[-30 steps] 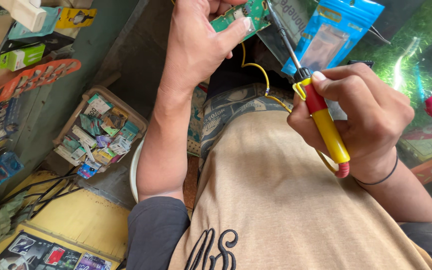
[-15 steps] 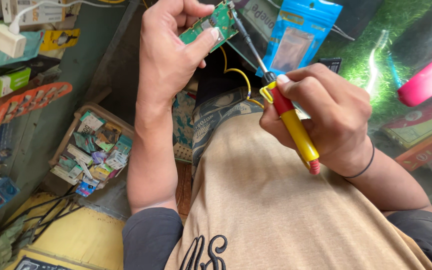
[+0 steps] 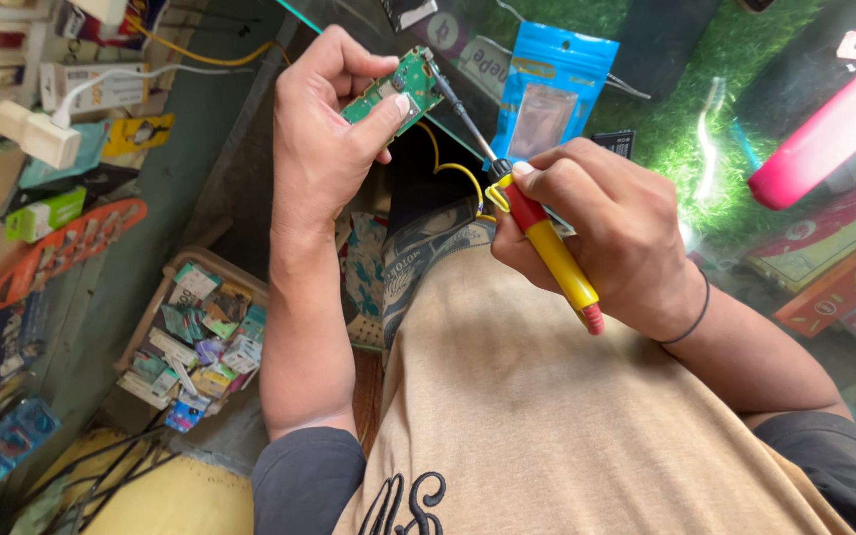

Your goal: The person uses a soldering iron to apply heat to several points on a small green circuit board. They hold the board with one hand and the soldering iron with the other, rotating the board to access different areas. The person briefly inspects the board after soldering.

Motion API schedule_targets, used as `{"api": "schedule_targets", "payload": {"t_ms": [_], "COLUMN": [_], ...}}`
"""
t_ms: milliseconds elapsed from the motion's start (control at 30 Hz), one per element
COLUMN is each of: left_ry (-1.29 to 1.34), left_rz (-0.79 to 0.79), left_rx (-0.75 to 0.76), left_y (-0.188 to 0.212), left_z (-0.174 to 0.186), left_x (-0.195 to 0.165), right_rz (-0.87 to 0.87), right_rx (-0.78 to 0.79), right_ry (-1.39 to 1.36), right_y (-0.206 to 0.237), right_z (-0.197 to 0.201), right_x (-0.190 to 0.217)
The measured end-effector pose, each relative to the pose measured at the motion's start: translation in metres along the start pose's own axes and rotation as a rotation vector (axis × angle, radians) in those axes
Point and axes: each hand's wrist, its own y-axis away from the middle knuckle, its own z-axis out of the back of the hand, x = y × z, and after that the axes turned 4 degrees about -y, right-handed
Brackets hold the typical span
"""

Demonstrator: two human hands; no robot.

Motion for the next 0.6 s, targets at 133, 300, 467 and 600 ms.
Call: {"api": "schedule_targets", "payload": {"t_ms": [133,300,467,600], "left_ry": [-0.010,-0.036,-0.059,-0.034], "left_rz": [0.018,0.034,0.066,0.081], "left_rx": [-0.012,-0.032,-0.056,-0.058], "left_y": [-0.002,-0.003,-0.003,-0.004], "left_z": [-0.002,-0.003,-0.006,-0.007], "left_x": [0.000,-0.003,-0.004,-0.002], "right_rz": [0.013,0.105,0.228,0.269], "right_rx": [-0.033,-0.112,-0.297,-0.443], "right_ry": [-0.030,-0.070,-0.133,-0.220], "right_y": [0.009,0.020,0.028,0.032], "right_z": [-0.006,-0.007,-0.001,0.013], "right_x": [-0.008,-0.017,-0.023,-0.021]}}
